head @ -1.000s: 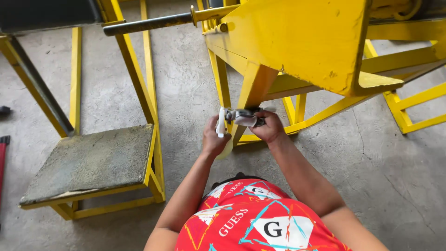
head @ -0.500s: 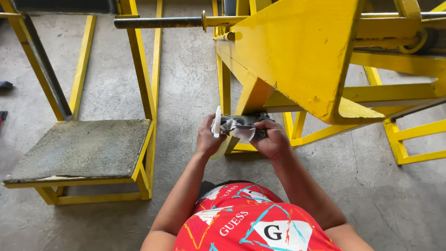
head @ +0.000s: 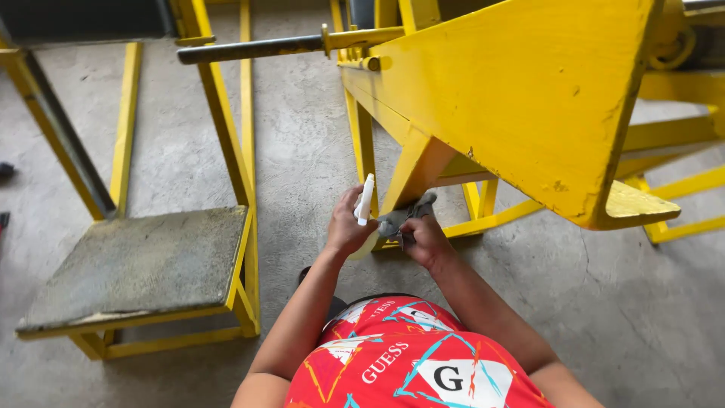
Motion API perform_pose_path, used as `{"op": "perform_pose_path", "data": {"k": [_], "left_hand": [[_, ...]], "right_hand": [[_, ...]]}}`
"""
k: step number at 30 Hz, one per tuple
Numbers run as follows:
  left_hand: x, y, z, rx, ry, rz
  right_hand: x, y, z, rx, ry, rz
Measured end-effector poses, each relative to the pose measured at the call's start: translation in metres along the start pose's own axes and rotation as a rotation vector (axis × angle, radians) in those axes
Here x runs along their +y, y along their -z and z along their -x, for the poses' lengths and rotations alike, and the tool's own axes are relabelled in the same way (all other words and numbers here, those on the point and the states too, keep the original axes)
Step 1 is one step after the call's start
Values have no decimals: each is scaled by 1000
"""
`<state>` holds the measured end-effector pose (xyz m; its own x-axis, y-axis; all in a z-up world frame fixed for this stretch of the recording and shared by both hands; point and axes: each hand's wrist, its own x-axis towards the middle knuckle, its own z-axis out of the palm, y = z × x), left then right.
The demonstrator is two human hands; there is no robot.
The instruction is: Cleaning and wiping down yellow metal gym machines using a spray bottle and a cloth.
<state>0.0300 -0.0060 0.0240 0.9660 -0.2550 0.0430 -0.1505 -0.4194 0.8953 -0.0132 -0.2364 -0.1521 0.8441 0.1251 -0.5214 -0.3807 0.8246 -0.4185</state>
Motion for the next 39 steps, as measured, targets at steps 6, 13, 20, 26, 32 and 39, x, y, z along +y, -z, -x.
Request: {"op": "perform_pose_path", "data": {"k": [6, 13, 20, 26, 32, 39], "left_hand": [[-11, -3, -49, -148, -150, 35], [14, 17, -86, -334, -186, 45], [-10, 27, -108, -456, -299, 13], [-21, 34, -126, -587, -364, 126], [-35, 38, -138, -663, -361, 90], [-46, 46, -146, -663, -505, 24]], "right_hand": [[-1, -189, 182, 229, 747, 1017], [-12, -174, 80, 470, 1067, 1863], [36, -109, 10, 645, 1269, 1822], [2, -155, 22, 910, 1565, 1934], [0, -184, 17, 1257, 1671, 2141], [97, -89, -37, 1108, 1148, 2222]]}}
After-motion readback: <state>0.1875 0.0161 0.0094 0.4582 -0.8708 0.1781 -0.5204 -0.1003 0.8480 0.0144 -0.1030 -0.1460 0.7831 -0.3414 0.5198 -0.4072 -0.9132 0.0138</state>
